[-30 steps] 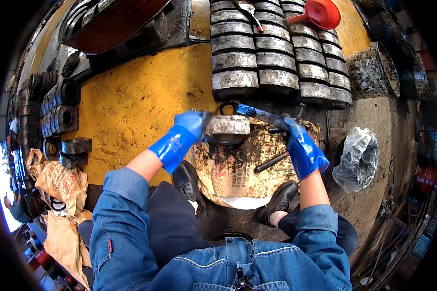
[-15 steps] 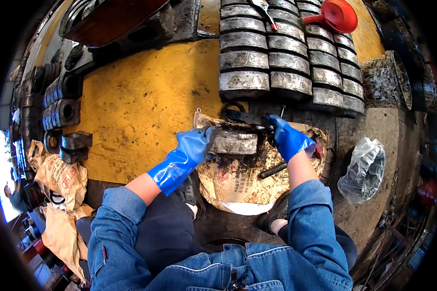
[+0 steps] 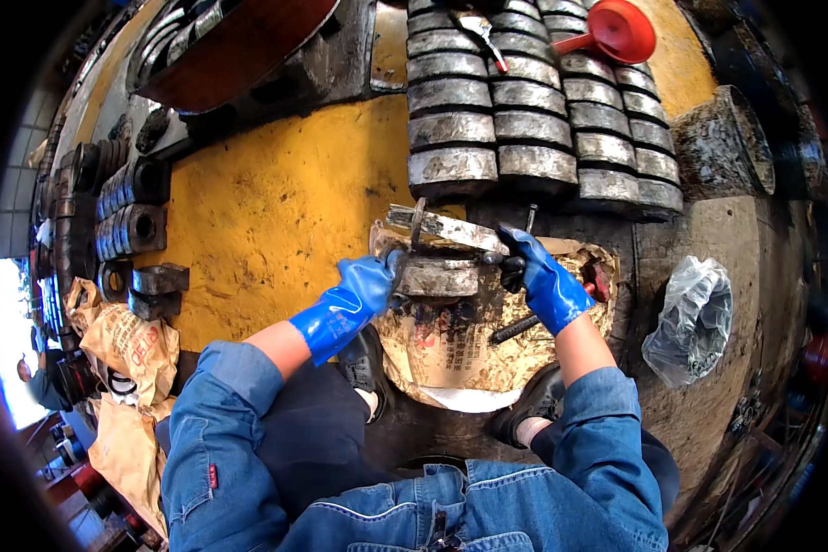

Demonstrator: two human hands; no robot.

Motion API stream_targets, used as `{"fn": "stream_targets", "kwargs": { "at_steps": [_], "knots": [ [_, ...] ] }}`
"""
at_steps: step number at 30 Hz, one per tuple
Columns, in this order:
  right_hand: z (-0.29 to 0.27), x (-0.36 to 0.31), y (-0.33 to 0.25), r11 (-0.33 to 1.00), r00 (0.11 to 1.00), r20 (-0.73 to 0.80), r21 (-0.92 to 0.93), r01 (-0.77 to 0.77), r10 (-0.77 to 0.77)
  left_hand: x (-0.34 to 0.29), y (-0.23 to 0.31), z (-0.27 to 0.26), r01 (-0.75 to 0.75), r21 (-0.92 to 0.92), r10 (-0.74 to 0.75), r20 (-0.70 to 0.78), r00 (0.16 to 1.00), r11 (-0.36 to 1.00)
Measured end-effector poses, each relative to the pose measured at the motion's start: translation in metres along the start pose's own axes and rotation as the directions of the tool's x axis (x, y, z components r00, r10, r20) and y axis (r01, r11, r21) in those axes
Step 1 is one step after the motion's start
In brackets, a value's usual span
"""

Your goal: The person prys material out of a metal casting using a metal rod and a hammer while sitting on the floor.

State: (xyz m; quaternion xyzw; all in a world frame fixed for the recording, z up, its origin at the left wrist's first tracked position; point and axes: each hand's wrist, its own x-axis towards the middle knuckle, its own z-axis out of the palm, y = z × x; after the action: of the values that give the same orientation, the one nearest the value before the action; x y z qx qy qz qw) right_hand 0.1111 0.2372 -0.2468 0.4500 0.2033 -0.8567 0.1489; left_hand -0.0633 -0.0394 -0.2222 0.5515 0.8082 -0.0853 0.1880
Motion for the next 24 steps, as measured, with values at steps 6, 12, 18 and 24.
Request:
{"fn": "stream_targets", "kwargs": {
  "at_steps": [6,12,18,24],
  "knots": [
    [0.061,-0.096,-0.019,0.975,0.973,0.071,-0.018,0.221,-0.219,0.01,0.01,-0.078,0.072,0.062,-0.091,0.4,0.912,0.995],
    [0.095,-0.205,-0.031,0.946,0.946,0.079,0.109,0.304,-0.313,-0.027,-0.002,-0.158,0.05,-0.763,-0.191,-0.098,0.977,0.644],
    [0.126,-0.29,0.016,0.895,0.923,-0.078,0.225,0.384,-0.376,-0.069,0.043,-0.217,-0.334,-0.92,-0.188,-0.372,0.909,0.207],
    [0.135,-0.32,0.055,0.889,0.893,0.063,0.156,0.431,-0.445,-0.075,0.053,-0.209,-0.502,-0.795,-0.114,-0.565,0.817,0.34]
  ]
}}
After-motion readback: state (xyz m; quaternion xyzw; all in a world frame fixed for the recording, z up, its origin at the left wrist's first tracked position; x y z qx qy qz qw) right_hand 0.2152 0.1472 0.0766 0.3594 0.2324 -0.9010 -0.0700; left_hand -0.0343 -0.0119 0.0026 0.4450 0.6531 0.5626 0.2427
